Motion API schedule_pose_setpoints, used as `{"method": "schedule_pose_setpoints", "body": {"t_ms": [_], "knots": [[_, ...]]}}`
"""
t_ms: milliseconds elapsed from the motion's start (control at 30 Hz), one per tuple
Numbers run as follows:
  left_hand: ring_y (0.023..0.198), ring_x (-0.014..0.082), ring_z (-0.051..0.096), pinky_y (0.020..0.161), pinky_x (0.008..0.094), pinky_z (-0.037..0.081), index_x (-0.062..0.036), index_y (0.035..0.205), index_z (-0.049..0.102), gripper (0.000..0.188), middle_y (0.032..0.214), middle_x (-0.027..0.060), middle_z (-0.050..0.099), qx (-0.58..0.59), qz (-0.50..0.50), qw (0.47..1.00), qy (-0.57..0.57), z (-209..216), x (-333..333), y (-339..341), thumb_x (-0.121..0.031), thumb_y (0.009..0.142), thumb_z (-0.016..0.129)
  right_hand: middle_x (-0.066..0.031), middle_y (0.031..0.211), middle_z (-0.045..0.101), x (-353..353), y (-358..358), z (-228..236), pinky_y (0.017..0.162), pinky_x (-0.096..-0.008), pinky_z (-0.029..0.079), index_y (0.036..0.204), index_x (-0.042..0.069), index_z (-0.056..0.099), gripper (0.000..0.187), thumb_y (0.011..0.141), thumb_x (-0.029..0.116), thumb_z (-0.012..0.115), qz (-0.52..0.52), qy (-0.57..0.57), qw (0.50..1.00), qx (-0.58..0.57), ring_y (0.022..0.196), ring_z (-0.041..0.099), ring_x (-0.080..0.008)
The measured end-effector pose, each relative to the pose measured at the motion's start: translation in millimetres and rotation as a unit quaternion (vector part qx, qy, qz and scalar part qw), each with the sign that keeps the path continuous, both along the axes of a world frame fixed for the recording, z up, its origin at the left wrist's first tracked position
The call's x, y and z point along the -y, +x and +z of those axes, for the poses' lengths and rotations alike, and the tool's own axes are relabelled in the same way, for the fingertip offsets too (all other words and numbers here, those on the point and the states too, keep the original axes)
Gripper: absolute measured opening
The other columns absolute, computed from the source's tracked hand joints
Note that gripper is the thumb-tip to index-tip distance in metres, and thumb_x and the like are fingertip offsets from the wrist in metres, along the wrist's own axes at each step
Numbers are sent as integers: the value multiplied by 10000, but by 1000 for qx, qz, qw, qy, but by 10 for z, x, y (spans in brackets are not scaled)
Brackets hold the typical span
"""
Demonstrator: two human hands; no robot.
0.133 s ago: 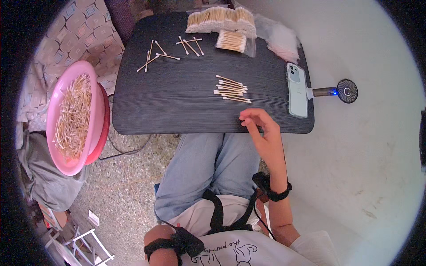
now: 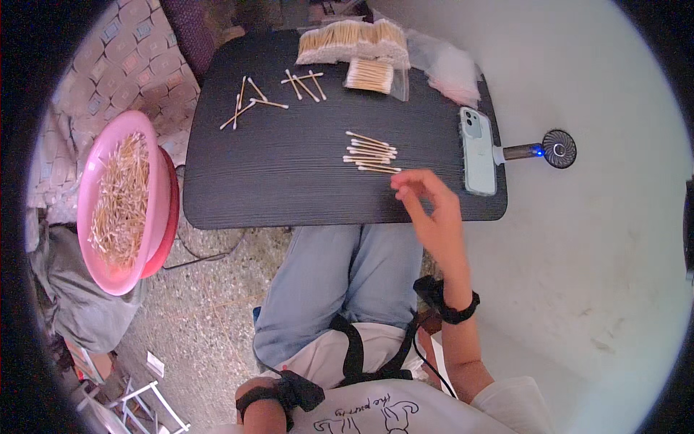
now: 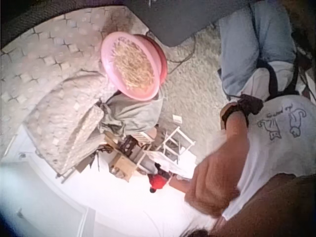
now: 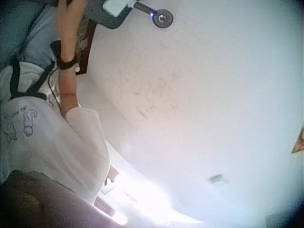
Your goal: Packing cotton swabs into small plastic bags and organizing them on a table.
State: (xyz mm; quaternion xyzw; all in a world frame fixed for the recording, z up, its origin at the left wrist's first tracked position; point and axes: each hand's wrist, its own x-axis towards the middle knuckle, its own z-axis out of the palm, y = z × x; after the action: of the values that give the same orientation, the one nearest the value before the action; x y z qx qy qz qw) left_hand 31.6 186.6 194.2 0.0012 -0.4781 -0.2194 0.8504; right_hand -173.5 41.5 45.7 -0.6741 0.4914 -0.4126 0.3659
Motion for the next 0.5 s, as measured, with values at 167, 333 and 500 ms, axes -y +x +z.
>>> {"method": "schedule_pose_setpoints", "body": {"t_ms": [167,333,500], "knots": [[692,190,520,641,337,428,-80,770,522,204,748,66,546,120,90,960,238,-504,105,48,-232,864,622,-128,903,648,477,-87,358,710,-312,492,1053,10,596,190,865,34,577,-47,-31,995,-80,781,635,-209],[698,193,597,643,308,458,-2,805,616,197,791,108,633,213,23,897,387,-691,228,24,-192,833,662,-178,1007,638,1307,-416,209,760,-423,518,1099,26,580,324,803,143,643,-134,-164,915,-342,902,639,-342],[649,182,535,609,301,432,-5,746,553,147,726,90,584,203,-13,858,471,-855,217,4,-63,808,673,-213,1037,616,2022,-464,45,850,-456,510,1090,18,591,359,775,177,659,-188,-32,871,-453,1040,602,-389]]}}
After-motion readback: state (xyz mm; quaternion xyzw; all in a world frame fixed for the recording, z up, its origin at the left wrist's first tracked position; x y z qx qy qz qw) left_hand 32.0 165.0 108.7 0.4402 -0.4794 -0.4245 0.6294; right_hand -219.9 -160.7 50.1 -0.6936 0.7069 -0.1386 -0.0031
